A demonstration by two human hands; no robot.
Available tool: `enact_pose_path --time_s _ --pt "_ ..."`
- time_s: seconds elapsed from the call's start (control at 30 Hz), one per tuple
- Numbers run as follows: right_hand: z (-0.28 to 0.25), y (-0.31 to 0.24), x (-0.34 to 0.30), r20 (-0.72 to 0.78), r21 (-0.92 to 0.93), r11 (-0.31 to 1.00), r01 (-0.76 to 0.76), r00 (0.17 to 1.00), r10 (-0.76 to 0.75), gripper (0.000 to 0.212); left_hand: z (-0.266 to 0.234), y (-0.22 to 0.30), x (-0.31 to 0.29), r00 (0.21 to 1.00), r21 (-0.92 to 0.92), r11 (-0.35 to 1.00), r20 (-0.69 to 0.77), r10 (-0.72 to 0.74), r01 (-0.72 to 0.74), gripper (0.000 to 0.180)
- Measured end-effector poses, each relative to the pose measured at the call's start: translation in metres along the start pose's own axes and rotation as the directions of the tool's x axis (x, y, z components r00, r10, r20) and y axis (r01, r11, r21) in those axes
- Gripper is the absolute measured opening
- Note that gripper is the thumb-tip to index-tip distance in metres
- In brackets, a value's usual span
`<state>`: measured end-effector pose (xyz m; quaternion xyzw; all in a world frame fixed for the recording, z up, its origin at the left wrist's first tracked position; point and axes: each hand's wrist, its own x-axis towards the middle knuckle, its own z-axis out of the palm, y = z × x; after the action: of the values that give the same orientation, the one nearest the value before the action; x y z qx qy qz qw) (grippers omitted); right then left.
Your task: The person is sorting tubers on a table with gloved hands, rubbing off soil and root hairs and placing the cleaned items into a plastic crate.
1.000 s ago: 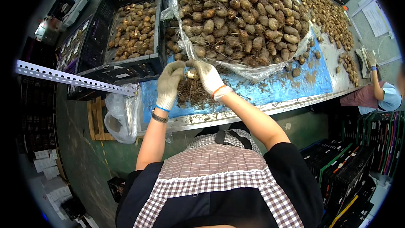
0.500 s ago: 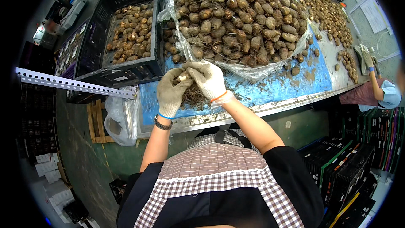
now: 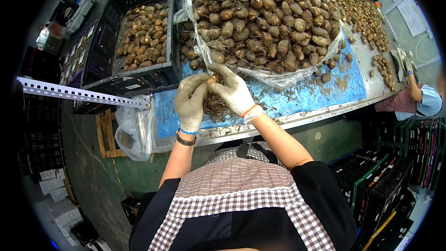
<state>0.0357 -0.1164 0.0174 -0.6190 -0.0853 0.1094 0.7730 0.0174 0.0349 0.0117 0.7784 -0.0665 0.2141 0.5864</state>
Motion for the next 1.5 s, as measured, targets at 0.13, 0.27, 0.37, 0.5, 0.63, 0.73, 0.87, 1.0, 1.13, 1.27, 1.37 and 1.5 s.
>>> enact_pose_path --time_s 0.13,0.27,0.37,0.5,0.63,0.73,0.87,1.0,1.13,1.27,1.37,1.5 --pt "-0.004 0.01 0.0 0.041 -0.118 0.968 0.221 0.975 -0.217 0.069 -0.006 -0.007 0.012 0.98 -0.007 0.98 -0.011 -0.2 0.2 0.012" --pt "-0.006 0.0 -0.001 0.006 -0.276 0.93 0.241 0.968 -0.249 0.073 -0.02 -0.028 0.02 0.905 -0.05 0.914 -0.126 -0.407 0.404 0.018" --pt "-0.007 -0.009 -0.002 -0.023 -0.425 0.887 0.178 0.978 -0.207 0.076 -0.016 -0.011 0.017 0.914 -0.108 0.914 -0.065 -0.399 0.391 0.023" --pt "-0.004 -0.011 -0.003 0.04 -0.753 0.613 0.238 0.947 -0.319 0.076 -0.003 0.021 0.007 0.98 0.281 0.946 0.155 0.125 -0.165 0.024" --pt "0.003 -0.018 -0.01 0.045 -0.763 0.603 0.232 0.95 -0.309 0.074 0.0 0.017 0.005 0.995 0.154 0.986 0.084 0.053 -0.066 0.019" --pt "-0.002 -0.004 -0.007 -0.045 -0.571 0.766 0.295 0.921 -0.388 0.074 0.001 -0.005 0.006 0.993 0.039 0.993 -0.056 -0.108 0.111 0.013" --pt "-0.006 -0.025 -0.012 -0.075 -0.571 0.815 0.097 0.983 -0.169 0.073 -0.029 -0.041 0.003 0.918 -0.178 0.902 0.015 -0.397 0.393 0.025" --pt "-0.017 -0.02 -0.014 0.036 -0.273 0.952 0.137 0.991 -0.132 0.051 -0.009 0.007 0.015 0.73 -0.295 0.672 0.364 -0.578 0.679 0.03" --pt "-0.008 -0.027 -0.011 -0.053 -0.307 0.94 0.15 0.983 -0.175 0.035 0.003 0.001 -0.003 0.727 -0.732 0.215 0.507 -0.463 0.647 0.039" --pt "0.0 -0.01 -0.012 -0.19 -0.216 0.962 0.17 0.959 -0.212 0.031 0.008 -0.028 -0.013 0.793 -0.801 -0.053 0.597 -0.12 0.596 0.039" --pt "-0.001 -0.014 -0.012 -0.206 -0.168 0.979 0.113 0.967 -0.147 0.02 0.019 -0.013 -0.02 0.795 -0.838 0.103 0.46 -0.396 0.536 0.038" --pt "-0.005 -0.016 -0.015 -0.209 -0.053 0.997 0.052 0.976 -0.062 0.014 0.016 -0.018 -0.019 0.817 -0.854 0.045 0.479 -0.322 0.518 0.035"
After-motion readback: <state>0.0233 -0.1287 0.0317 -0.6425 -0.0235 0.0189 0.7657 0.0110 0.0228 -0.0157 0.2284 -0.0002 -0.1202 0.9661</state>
